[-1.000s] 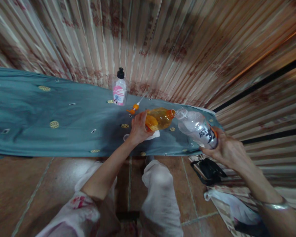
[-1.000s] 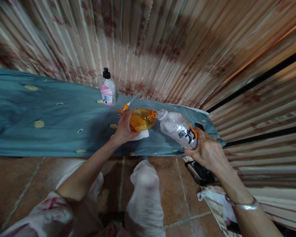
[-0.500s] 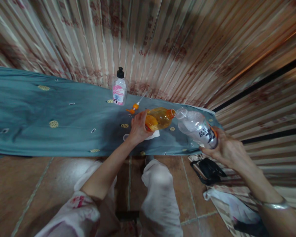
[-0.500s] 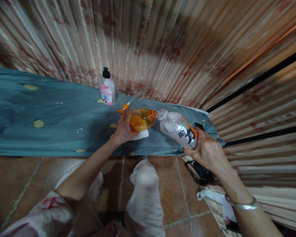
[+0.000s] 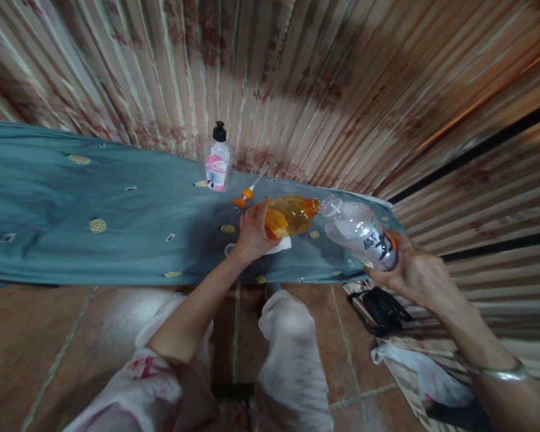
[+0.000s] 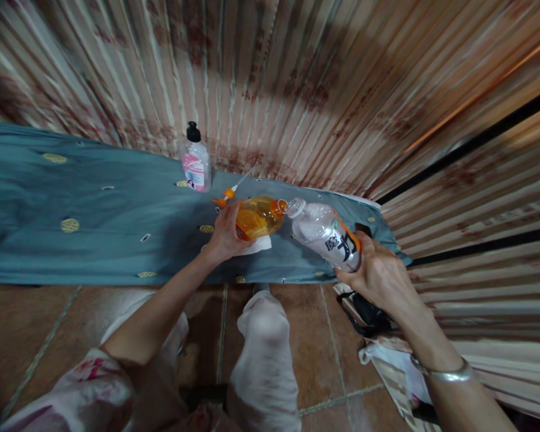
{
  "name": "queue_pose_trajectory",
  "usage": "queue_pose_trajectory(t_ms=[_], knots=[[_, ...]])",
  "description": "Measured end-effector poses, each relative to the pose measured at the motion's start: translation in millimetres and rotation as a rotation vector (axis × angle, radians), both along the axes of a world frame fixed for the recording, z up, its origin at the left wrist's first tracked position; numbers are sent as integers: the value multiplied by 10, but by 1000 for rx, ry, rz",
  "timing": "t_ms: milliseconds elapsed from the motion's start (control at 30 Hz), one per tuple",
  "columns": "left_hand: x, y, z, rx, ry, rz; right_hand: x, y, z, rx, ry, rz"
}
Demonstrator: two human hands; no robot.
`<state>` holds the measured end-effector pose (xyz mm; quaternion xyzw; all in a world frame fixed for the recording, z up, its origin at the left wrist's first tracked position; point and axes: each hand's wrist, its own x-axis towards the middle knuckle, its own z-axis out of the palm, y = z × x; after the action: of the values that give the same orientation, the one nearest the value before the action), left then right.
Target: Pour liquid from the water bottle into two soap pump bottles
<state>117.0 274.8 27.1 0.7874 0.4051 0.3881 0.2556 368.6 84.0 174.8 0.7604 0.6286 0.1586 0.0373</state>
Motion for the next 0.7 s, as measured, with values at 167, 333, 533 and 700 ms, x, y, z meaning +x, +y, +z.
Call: queue_pose_trajectory(t_ms=[167,333,533,700], knots=[[3,4,-31,9,-3,5,-6,-2,-3,11,1,1],[0,7,-35,15,10,3,-9,-1,0,3,6,-15],[-4,0,-7,12,18,7,2,-10,-2,7,16,2],[-6,-4,5,5,32,3,4,-10,-14,8,21,6]])
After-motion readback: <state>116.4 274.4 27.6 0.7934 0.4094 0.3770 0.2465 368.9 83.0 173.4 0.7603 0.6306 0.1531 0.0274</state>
